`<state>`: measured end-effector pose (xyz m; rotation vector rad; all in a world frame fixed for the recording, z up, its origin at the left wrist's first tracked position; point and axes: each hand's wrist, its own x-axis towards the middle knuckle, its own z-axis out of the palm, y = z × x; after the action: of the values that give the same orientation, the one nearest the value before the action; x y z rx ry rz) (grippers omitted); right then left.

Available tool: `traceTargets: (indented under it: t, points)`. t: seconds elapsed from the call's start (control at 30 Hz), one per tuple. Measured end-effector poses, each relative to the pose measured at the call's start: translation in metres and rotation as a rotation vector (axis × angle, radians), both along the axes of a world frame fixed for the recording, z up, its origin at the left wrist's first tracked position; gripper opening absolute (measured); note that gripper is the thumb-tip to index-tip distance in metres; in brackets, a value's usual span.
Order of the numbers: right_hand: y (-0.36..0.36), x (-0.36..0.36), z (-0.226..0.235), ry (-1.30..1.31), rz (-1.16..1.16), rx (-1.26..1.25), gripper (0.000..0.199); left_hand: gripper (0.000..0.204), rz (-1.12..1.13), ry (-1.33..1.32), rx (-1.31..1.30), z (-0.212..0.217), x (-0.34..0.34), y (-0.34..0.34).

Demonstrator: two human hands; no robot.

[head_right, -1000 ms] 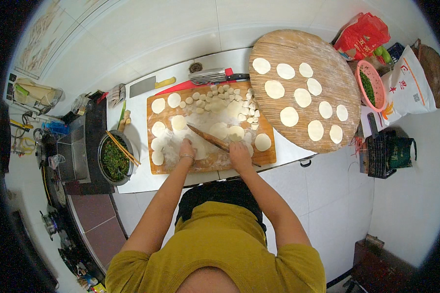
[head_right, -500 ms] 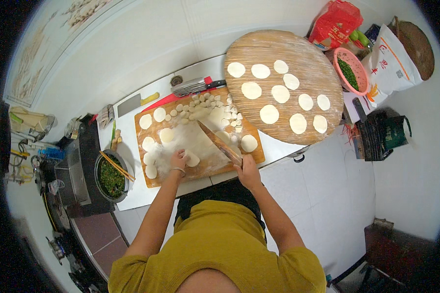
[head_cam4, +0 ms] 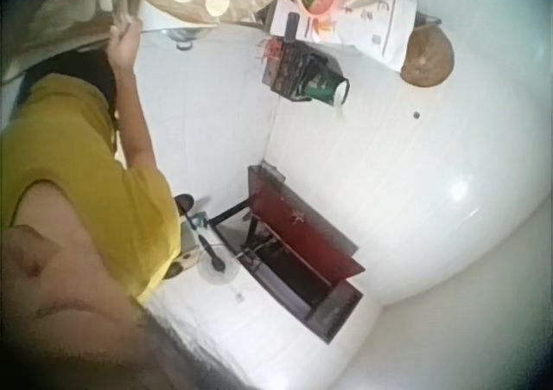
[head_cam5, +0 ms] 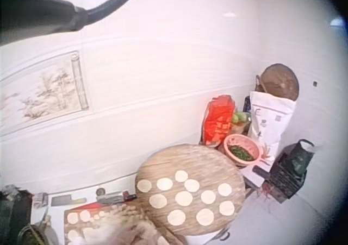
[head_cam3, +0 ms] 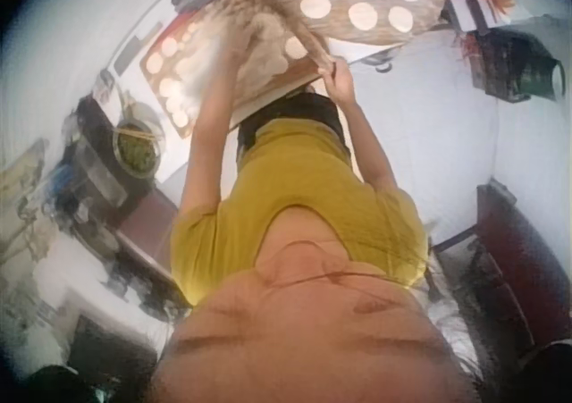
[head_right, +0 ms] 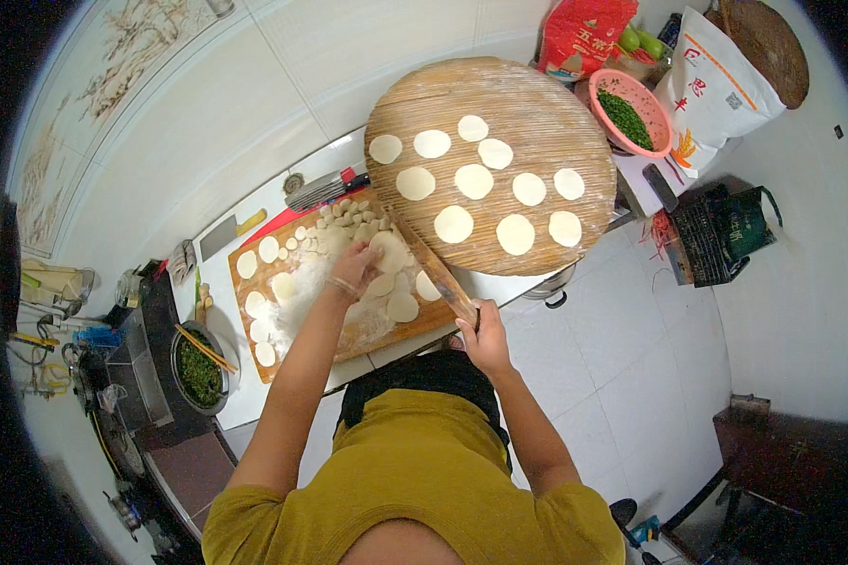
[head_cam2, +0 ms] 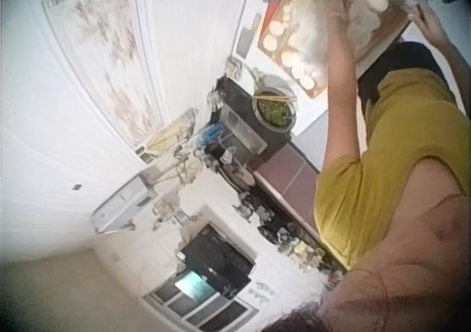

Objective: The person uses a wooden rolling pin to flatten small balls of dough into thin, round discs on a floured wooden board. They repeatedly pick up a dough ball, roll it flat, and place the finished disc onto a larger round wooden tray to the right. A bowl of green filling is visible on the counter.

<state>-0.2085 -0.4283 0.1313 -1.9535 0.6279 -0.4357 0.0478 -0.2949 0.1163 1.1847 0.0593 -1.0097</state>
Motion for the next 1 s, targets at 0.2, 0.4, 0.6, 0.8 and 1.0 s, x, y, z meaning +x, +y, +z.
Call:
traceTargets:
  t: [0.2, 0.4, 0.6, 0.8, 1.0]
  points:
    - [-0.031, -0.023, 0.005, 0.05, -0.068, -0.022, 0.034, 0.027, -0.073, -0.019, -0.021, 0.011, 0.018, -0.098]
    - [-0.044, -0.031, 0.008, 0.015, -0.054, 0.082, 0.034, 0.025, 0.033, -0.064, -0.049, -0.006, 0.034, -0.155]
    - [-0.056, -0.03, 0.006, 0.039, -0.021, -0.014, 0.033, 0.018, -0.142, -0.654, 0.32, -0.003, 0.049, -0.163]
    - [-0.062, -0.024, -0.001, 0.0, -0.013, 0.03, 0.035, 0.019, -0.168, -1.127, 0.485, -0.01, 0.048, -0.152]
    - [-0.067, -0.022, -0.006, -0.027, -0.015, 0.035, 0.035, 0.022, -0.16, -1.142, 0.574, 0.008, 0.041, -0.142]
